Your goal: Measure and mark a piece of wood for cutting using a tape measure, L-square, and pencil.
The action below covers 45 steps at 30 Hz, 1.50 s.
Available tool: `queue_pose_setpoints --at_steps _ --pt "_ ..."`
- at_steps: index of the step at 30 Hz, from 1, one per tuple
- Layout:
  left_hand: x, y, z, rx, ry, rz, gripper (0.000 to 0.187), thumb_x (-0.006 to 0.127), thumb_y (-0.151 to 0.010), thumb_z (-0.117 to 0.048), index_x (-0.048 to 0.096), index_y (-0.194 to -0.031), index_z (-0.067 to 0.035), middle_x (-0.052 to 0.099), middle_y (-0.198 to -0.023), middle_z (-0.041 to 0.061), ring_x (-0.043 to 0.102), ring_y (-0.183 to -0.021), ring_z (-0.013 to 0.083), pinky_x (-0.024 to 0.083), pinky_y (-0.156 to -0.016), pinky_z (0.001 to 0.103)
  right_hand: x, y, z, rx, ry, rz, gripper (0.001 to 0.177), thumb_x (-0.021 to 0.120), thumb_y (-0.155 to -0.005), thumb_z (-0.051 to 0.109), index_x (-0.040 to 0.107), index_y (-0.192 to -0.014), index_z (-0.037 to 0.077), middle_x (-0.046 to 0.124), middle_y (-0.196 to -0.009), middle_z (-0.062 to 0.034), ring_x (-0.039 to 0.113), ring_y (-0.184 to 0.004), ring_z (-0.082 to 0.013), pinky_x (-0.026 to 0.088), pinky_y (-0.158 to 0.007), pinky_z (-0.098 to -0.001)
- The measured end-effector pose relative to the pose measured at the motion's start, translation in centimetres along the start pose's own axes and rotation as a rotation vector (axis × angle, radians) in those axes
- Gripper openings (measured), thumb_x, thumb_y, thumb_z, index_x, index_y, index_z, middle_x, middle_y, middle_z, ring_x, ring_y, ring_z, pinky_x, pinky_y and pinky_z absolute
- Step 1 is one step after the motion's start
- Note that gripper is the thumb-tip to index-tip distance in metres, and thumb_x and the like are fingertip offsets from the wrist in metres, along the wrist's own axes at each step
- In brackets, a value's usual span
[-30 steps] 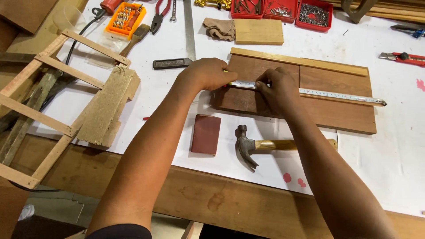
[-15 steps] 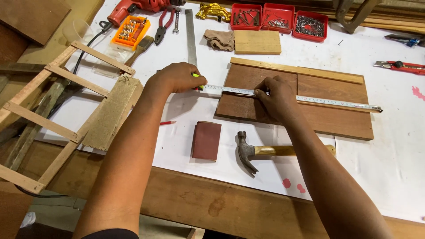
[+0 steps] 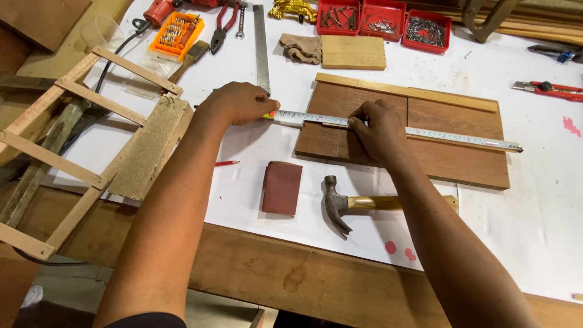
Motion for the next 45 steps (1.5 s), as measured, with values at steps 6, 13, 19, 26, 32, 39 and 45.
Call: queue_pose_setpoints --at_steps 6,13,19,26,32,39,45 --pt "-1.1 2.1 -2.4 -0.007 -0.071 0.022 0.046 0.067 -0.087 -0.055 0.078 -0.119 -0.024 0.077 -0.117 0.007 0.073 -0.107 0.0284 0.057 -0.096 0.043 -0.3 0.3 0.7 -0.085 0.117 -0.047 0.014 0.074 -0.095 0.025 0.080 -0.101 0.014 0.067 -0.102 -0.0121 0.061 -0.104 -0.0333 0.048 -0.094 -0.0478" --pt "0.2 1.8 -4.1 0.079 -0.098 -0.025 0.048 0.069 -0.088 -0.052 0.073 -0.126 -0.023 0.074 -0.123 0.006 0.068 -0.114 0.0275 0.054 -0.099 0.044 -1.0 0.1 1.7 -0.052 0.318 -0.012 0.022 0.074 -0.095 0.038 0.081 -0.107 0.021 0.069 -0.108 -0.0100 0.056 -0.107 -0.0324 0.042 -0.094 -0.0511" --pt "-0.4 2.7 -6.6 0.138 -0.134 -0.077 0.047 0.068 -0.090 -0.053 0.072 -0.127 -0.024 0.071 -0.124 0.008 0.067 -0.115 0.0288 0.053 -0.099 0.046 -2.0 0.4 3.3 -0.123 0.265 -0.069 0.024 0.075 -0.093 0.038 0.080 -0.109 0.020 0.070 -0.109 -0.0105 0.057 -0.111 -0.0339 0.043 -0.099 -0.0517" --pt "-3.7 7.5 -6.2 0.258 -0.128 -0.244 0.042 0.070 -0.090 -0.048 0.073 -0.122 -0.021 0.070 -0.123 0.010 0.067 -0.112 0.0312 0.052 -0.096 0.048 0.7 1.0 10.8 -0.306 0.141 -0.055 0.023 0.079 -0.089 0.032 0.078 -0.107 0.018 0.068 -0.102 -0.0099 0.059 -0.105 -0.0348 0.048 -0.093 -0.0501" --pt "-6.4 14.4 -0.6 0.203 -0.185 -0.316 0.039 0.073 -0.088 -0.044 0.075 -0.117 -0.017 0.072 -0.117 0.010 0.069 -0.105 0.0316 0.053 -0.091 0.047 5.9 1.8 20.3 -0.450 0.050 0.008 0.019 0.079 -0.085 0.027 0.078 -0.103 0.018 0.069 -0.101 -0.0086 0.059 -0.100 -0.0348 0.049 -0.089 -0.0482" --pt "-2.6 17.5 5.4 0.105 -0.284 -0.231 0.029 0.076 -0.085 -0.034 0.078 -0.108 -0.018 0.075 -0.102 0.008 0.072 -0.098 0.0282 0.051 -0.090 0.048 12.4 3.7 25.8 -0.562 0.128 0.153 0.024 0.076 -0.083 0.025 0.077 -0.106 0.018 0.070 -0.101 -0.0066 0.062 -0.098 -0.0312 0.050 -0.092 -0.0462" --pt "-0.1 17.9 5.7 0.150 -0.411 -0.427 0.009 0.069 -0.088 -0.017 0.078 -0.086 -0.015 0.076 -0.087 0.009 0.073 -0.086 0.0266 0.044 -0.092 0.045 15.9 3.7 24.3 -0.497 0.281 0.264 0.015 0.063 -0.095 0.023 0.074 -0.097 0.014 0.072 -0.100 -0.0096 0.068 -0.097 -0.0324 0.054 -0.087 -0.0455"
Point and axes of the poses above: each hand's wrist, its own y-axis away from the middle knuckle, its own x-axis out of the palm, z = x × y, the point moved 8 cm from there along -y, towards the middle knuckle
